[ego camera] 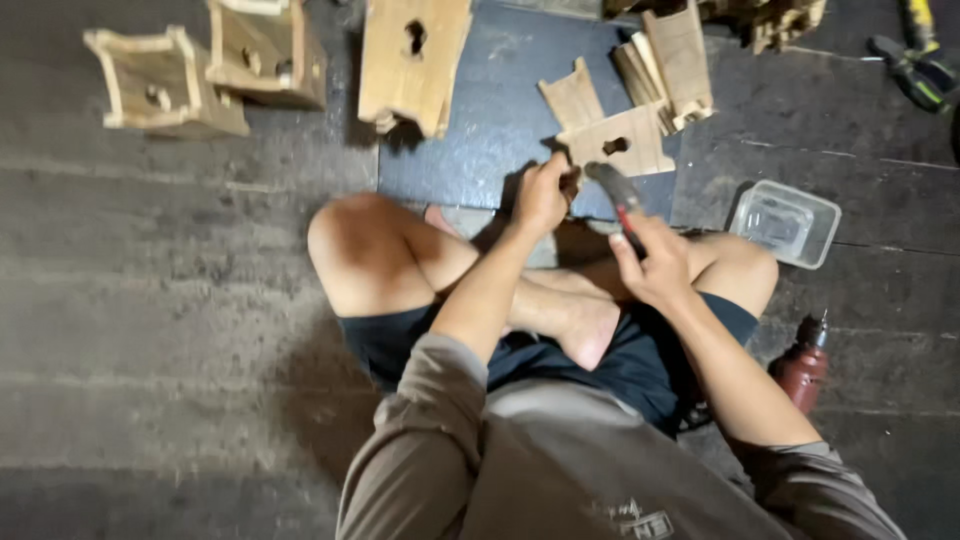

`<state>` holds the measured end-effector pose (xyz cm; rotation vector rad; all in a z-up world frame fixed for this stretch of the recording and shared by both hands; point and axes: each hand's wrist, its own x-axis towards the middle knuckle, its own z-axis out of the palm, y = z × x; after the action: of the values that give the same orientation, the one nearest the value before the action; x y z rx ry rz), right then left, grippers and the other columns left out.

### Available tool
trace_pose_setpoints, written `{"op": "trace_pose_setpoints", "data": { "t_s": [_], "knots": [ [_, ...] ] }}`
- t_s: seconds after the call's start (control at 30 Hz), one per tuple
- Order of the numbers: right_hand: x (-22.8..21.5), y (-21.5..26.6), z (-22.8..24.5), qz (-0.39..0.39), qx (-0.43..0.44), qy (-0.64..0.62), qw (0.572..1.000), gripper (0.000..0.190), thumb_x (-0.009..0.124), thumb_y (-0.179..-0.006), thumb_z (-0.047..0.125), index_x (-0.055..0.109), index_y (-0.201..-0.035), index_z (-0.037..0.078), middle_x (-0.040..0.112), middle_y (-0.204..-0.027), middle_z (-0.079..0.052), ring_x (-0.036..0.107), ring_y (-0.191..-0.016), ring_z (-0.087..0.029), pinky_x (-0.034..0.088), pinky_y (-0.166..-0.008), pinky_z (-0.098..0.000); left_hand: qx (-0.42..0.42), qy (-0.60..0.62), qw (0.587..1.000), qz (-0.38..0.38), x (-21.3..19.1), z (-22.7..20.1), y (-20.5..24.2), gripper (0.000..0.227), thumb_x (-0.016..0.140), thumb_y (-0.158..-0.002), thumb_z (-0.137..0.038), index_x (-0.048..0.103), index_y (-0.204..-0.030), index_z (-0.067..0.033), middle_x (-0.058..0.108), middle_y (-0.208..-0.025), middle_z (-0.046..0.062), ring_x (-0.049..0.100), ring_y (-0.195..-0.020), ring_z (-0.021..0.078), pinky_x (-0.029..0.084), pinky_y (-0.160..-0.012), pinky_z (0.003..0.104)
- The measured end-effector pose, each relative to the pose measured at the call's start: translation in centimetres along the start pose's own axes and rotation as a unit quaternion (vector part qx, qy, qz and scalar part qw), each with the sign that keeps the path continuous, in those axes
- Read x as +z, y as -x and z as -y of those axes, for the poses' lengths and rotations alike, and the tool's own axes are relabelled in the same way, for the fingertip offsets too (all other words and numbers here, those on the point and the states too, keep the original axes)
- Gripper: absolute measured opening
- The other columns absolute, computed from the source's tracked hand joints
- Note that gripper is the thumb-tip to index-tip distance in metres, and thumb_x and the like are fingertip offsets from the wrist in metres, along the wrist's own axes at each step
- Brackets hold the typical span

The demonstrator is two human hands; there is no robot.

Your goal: The person assembles small wooden structures by hammering nails into pre-cut wooden pieces while sitting on a floor. They align the panels and secure them with a hammer, working through multiple units.

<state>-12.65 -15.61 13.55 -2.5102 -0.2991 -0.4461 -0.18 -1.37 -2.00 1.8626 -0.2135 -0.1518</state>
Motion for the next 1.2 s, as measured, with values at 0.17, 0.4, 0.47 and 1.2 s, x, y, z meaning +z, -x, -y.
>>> {"op": "trace_pose_setpoints", "data": {
  "t_s": [0.17,0.4,0.47,1.2],
  "knots": [
    [-0.6,0.1,-1.4,-0.123,-0.096,-0.046,0.987,0.028,0.082,-0.091,0.007,0.073,-0.113,-0.009,0.069,-0.096,-0.026,0.070,-0.085,-0.045,0.055,-0.074,-0.0432,0.005,-0.024,1.000,0.009,-0.2,0.6,-1.1,0.033,0.083,-0.073,-0.015,0.057,-0.094,-0.0144,0.073,-0.086,0.015,0.073,-0.091,0.0383,0.059,-0.076,0.049],
    [-0.4,-0.8,0.8,-0.032,-0.034,0.034,0.998,0.035,0.078,-0.094,0.013,0.073,-0.124,-0.004,0.072,-0.095,-0.028,0.070,-0.086,-0.046,0.055,-0.070,-0.0521,0.035,-0.062,0.997,-0.005,-0.2,-0.1,0.7,0.028,0.080,-0.073,-0.008,0.058,-0.089,-0.0105,0.072,-0.077,0.019,0.073,-0.084,0.0409,0.058,-0.079,0.052],
    [-1.3,-1.5,0.1,-0.038,-0.041,0.011,0.998,0.027,0.077,-0.096,0.016,0.076,-0.116,-0.001,0.070,-0.091,-0.020,0.070,-0.082,-0.041,0.054,-0.069,-0.0463,0.024,-0.060,0.998,0.010,-1.4,-0.7,-0.7,0.031,0.081,-0.075,-0.012,0.058,-0.095,-0.0100,0.073,-0.084,0.021,0.072,-0.089,0.0431,0.058,-0.081,0.054],
    [1.5,-1.3,-0.3,-0.006,0.013,0.001,1.000,0.026,0.076,-0.095,0.006,0.070,-0.116,-0.008,0.070,-0.092,-0.029,0.069,-0.086,-0.050,0.054,-0.069,-0.0530,0.044,-0.052,0.997,0.025,-1.4,-1.6,-0.7,0.027,0.077,-0.078,-0.006,0.054,-0.091,-0.0089,0.071,-0.079,0.017,0.073,-0.081,0.0429,0.061,-0.070,0.051]
  ]
}}
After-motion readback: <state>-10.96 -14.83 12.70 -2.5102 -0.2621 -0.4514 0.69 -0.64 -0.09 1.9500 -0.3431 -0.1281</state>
